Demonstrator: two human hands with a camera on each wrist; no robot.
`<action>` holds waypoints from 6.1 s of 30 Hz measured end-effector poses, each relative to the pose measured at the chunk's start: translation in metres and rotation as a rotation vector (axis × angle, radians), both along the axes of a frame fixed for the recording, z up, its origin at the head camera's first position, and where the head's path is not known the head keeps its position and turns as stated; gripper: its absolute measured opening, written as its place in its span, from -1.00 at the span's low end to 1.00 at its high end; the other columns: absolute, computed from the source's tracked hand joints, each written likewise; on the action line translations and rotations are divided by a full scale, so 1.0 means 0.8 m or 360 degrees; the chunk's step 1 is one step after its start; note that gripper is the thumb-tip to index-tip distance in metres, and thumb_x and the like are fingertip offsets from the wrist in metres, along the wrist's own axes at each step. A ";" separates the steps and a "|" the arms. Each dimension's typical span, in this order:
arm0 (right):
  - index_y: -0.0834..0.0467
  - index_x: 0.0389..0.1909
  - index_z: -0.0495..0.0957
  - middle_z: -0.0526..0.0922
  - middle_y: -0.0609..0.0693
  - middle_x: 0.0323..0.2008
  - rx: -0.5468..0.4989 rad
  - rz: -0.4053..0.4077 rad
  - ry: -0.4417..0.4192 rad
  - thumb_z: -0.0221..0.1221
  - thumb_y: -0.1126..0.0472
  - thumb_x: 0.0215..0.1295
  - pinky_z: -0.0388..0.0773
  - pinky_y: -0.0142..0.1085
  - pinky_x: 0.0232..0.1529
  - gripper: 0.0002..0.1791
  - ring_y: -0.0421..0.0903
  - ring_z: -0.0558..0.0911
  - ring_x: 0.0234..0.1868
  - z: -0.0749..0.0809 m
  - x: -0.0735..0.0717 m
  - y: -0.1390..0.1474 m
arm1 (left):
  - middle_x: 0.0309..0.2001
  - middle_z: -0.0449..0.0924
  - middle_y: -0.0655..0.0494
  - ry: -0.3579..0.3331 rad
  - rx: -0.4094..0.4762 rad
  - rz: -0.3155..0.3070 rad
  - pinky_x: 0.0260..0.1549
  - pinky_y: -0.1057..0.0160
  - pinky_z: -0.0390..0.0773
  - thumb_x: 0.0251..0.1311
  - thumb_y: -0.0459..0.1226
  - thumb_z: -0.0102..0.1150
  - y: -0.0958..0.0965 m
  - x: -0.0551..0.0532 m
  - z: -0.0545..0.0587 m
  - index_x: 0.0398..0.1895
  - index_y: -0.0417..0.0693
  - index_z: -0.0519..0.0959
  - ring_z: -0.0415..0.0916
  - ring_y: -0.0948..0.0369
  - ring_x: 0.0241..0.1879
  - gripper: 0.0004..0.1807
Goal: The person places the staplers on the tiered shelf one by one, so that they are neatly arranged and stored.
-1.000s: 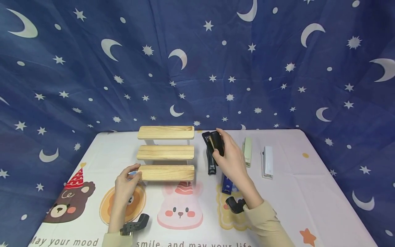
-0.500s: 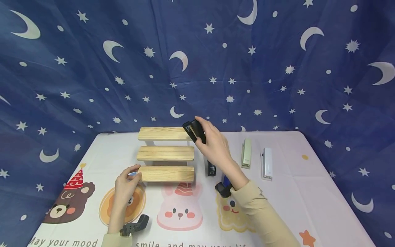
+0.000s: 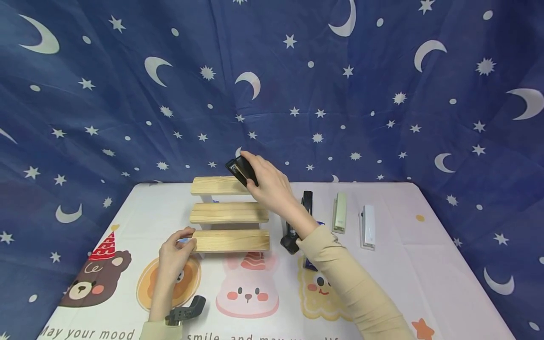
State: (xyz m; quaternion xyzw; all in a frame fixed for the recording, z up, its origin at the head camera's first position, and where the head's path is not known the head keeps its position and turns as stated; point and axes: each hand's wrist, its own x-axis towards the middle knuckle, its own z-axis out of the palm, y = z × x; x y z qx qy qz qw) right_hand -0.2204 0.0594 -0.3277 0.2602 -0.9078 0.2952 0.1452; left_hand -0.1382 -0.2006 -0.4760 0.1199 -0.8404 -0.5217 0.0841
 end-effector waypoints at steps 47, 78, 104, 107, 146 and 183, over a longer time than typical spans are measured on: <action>-0.17 0.41 0.22 0.58 -0.04 0.05 0.0557 0.0354 -0.0065 0.03 0.41 0.28 0.47 -0.28 -0.18 -0.28 -0.08 0.53 -0.06 0.004 -0.059 -0.120 | -0.06 0.57 -0.14 -0.0044 -0.0045 -0.0013 -0.68 0.46 0.36 0.11 -0.39 0.18 -0.002 0.001 0.004 0.00 -0.19 0.59 0.38 0.38 -0.55 -0.67; -0.18 0.30 0.35 0.57 -0.14 0.14 0.0446 0.0291 -0.0120 0.08 0.35 0.30 0.53 -0.21 -0.04 -0.41 -0.11 0.53 0.06 -0.013 -0.056 -0.130 | -0.05 0.56 -0.14 -0.0043 -0.0001 -0.0018 -0.65 0.46 0.42 0.12 -0.40 0.18 -0.002 0.001 0.002 -0.01 -0.19 0.59 0.42 0.39 -0.55 -0.68; -0.09 0.24 0.44 0.59 -0.08 0.06 0.0134 0.0197 -0.0150 0.14 0.23 0.31 0.57 -0.20 -0.11 -0.53 -0.11 0.55 0.08 -0.021 -0.048 -0.088 | -0.02 0.54 -0.11 -0.0067 -0.0006 -0.0044 -0.65 0.46 0.41 0.13 -0.39 0.17 -0.002 0.000 0.002 0.02 -0.18 0.58 0.41 0.41 -0.56 -0.65; -0.04 0.21 0.46 0.60 -0.06 0.06 0.0104 0.0200 -0.0143 0.16 0.23 0.31 0.57 -0.18 -0.03 -0.56 -0.09 0.56 0.10 -0.021 -0.045 -0.081 | -0.03 0.55 -0.11 -0.0062 -0.0009 -0.0035 -0.65 0.46 0.41 0.12 -0.39 0.17 -0.002 0.000 0.002 0.01 -0.18 0.58 0.41 0.41 -0.57 -0.66; 0.11 0.10 0.54 0.64 0.05 -0.05 -0.0052 -0.0011 0.0015 0.19 0.30 0.24 0.61 -0.13 -0.10 -0.62 0.04 0.60 -0.08 -0.050 0.015 0.074 | 0.02 0.54 -0.16 -0.0108 0.0077 -0.0093 -0.62 0.47 0.46 0.16 -0.37 0.15 -0.006 0.001 0.003 0.08 -0.14 0.54 0.54 0.30 -0.52 -0.63; 0.22 0.13 0.49 0.61 0.18 -0.06 -0.0065 -0.0588 -0.0006 0.18 0.38 0.20 0.49 -0.16 -0.15 -0.57 0.11 0.60 -0.12 -0.112 0.058 0.251 | 0.08 0.52 -0.21 -0.0165 0.0106 -0.0115 -0.51 0.39 0.58 0.21 -0.35 0.14 -0.004 0.006 0.008 0.14 -0.14 0.51 0.56 0.35 -0.45 -0.61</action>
